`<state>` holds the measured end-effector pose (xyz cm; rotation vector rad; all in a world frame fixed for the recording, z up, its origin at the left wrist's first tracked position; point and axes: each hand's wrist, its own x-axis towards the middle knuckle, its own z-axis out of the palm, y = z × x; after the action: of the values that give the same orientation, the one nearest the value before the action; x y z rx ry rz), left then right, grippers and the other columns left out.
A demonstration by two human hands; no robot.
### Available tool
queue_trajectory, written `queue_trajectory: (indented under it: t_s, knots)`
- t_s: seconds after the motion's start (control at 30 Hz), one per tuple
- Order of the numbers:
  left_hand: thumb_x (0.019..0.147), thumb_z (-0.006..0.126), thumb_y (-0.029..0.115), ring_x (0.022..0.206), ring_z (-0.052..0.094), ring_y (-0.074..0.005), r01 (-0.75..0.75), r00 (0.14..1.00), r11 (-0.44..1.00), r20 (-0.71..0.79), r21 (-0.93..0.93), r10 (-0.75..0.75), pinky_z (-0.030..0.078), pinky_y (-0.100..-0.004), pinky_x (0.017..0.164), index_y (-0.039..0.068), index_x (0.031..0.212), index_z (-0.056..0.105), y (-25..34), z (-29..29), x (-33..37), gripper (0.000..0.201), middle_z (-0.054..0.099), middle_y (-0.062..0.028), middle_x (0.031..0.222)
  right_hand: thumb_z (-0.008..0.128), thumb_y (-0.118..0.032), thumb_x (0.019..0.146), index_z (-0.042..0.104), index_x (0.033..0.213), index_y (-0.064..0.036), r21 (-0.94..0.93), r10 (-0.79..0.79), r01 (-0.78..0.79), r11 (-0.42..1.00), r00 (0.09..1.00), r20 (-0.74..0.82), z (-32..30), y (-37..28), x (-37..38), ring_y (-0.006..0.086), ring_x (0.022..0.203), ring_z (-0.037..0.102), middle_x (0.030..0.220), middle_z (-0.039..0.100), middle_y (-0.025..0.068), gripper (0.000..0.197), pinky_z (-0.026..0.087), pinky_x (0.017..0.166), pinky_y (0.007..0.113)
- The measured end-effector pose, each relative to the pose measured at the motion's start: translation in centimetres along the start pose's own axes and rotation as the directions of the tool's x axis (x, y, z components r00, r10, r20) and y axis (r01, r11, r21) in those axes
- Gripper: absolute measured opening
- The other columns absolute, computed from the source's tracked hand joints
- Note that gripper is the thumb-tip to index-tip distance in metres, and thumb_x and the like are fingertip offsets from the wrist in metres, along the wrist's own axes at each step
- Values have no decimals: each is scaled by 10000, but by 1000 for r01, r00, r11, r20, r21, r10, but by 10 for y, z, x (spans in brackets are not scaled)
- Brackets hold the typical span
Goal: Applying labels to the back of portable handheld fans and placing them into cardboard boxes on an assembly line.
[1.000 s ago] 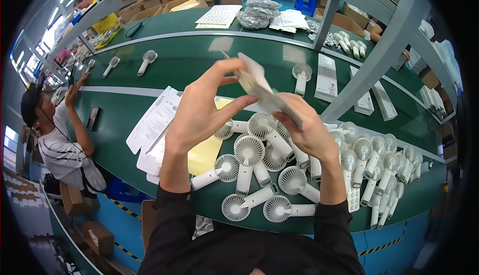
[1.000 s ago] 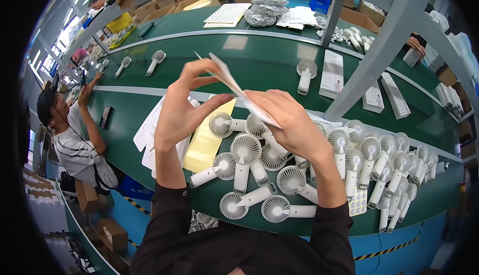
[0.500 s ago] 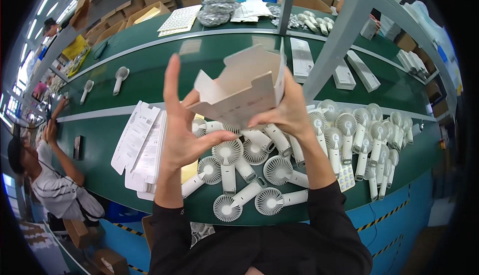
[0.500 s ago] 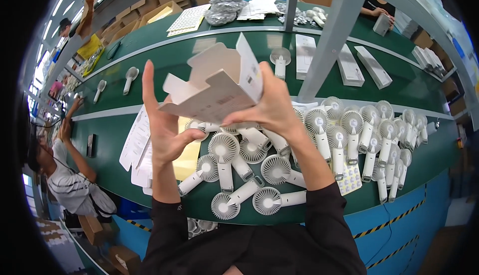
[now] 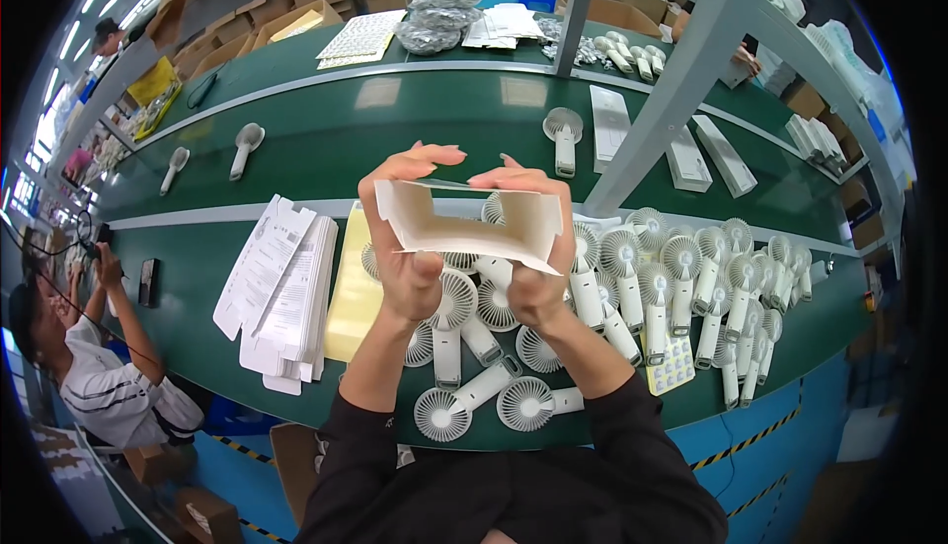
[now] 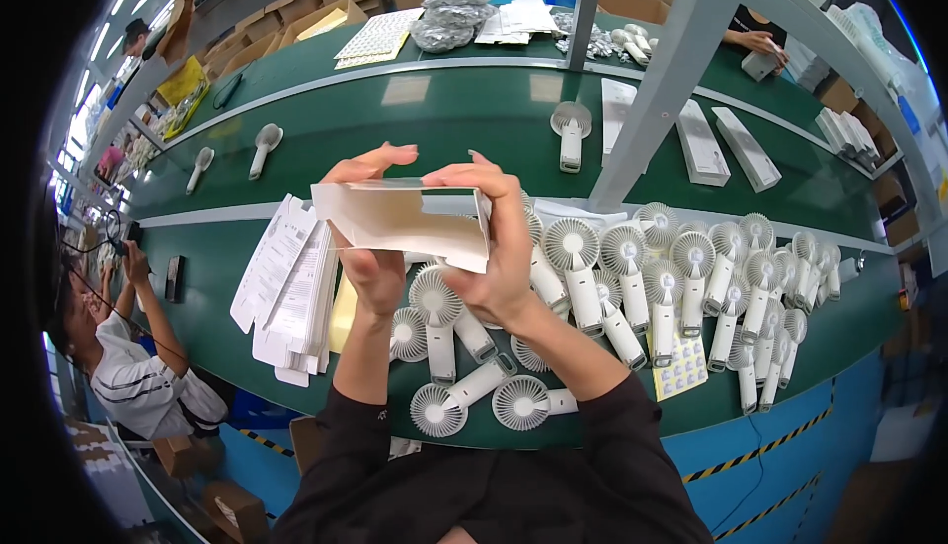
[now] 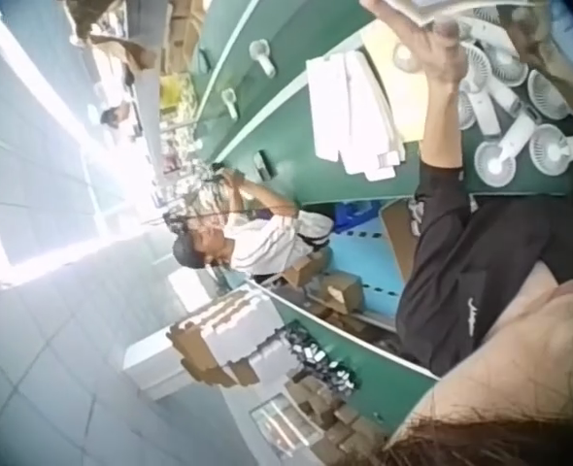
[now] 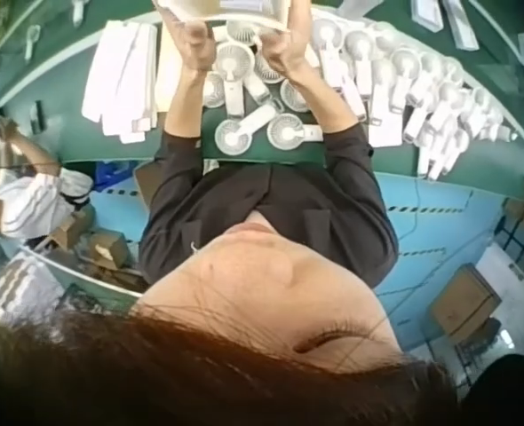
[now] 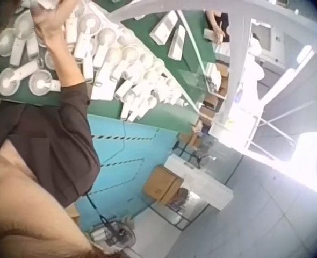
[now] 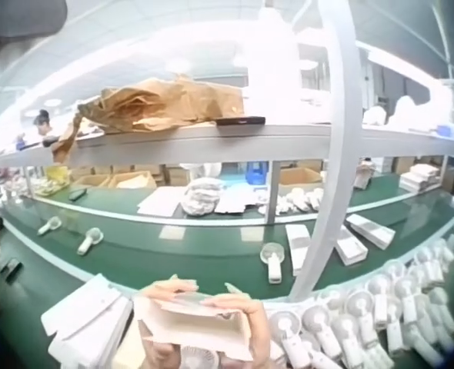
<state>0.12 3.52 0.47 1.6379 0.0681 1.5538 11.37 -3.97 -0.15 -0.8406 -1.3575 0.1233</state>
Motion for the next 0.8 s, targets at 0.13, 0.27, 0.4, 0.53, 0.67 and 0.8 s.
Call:
queue_trajectory:
  t_s: [0.13, 0.27, 0.4, 0.53, 0.67, 0.8]
  knots:
    - [894, 548, 594, 1145, 544, -316, 47, 998, 993, 48, -109, -42, 266, -511, 1096, 30, 1238, 379, -3, 7, -3, 682, 568, -168, 1137, 529, -609, 882, 478, 1161, 33, 222, 182, -139, 965, 965, -188, 5, -3, 0, 285, 1121, 552, 1089, 599, 189, 702, 314, 1077, 493]
    - [940, 539, 394, 1088, 573, -302, 14, 1000, 1000, -2, -20, -14, 365, -447, 1026, 15, 1257, 373, 1, 9, -4, 521, 610, -161, 1057, 554, -405, 938, 444, 1153, 26, 282, 229, -203, 938, 971, -64, -6, 2, 1, 228, 1055, 564, 1132, 563, 160, 493, 281, 1107, 443]
    - [866, 456, 87, 981, 573, -234, 113, 993, 992, -22, 64, -112, 399, -372, 955, 13, 1246, 362, 8, 14, -2, 398, 606, -155, 1043, 539, -222, 949, 436, 1149, 40, 255, 202, -156, 954, 965, -165, 5, 1, 1, 248, 1040, 576, 1176, 537, 186, 345, 368, 1055, 447]
    - [908, 435, 147, 943, 558, -211, 246, 928, 967, -274, -63, -254, 433, -317, 878, 16, 1208, 378, 14, 29, 7, 332, 587, -168, 1052, 492, -286, 1002, 462, 1171, -3, -97, -293, 277, 956, 923, -250, 5, 17, 1, 337, 1027, 585, 1208, 491, 268, 331, 488, 941, 455]
    - [1046, 347, 246, 991, 550, -193, 75, 959, 967, -282, 242, -3, 427, -266, 854, 28, 1098, 492, 8, 25, 12, 266, 569, -188, 1123, 508, -412, 984, 600, 1094, 29, -354, -267, 231, 906, 962, -55, -11, 18, 10, 370, 1082, 584, 1260, 488, 264, 464, 495, 910, 448]
    - [1033, 404, 228, 929, 564, -195, -155, 971, 946, -132, 284, 199, 447, -294, 809, 23, 875, 569, 2, 7, 10, 308, 609, -177, 1077, 592, -320, 958, 607, 1052, 17, -371, -292, 313, 874, 950, 113, -12, -3, 24, 341, 1123, 576, 1207, 556, 217, 350, 473, 946, 429]
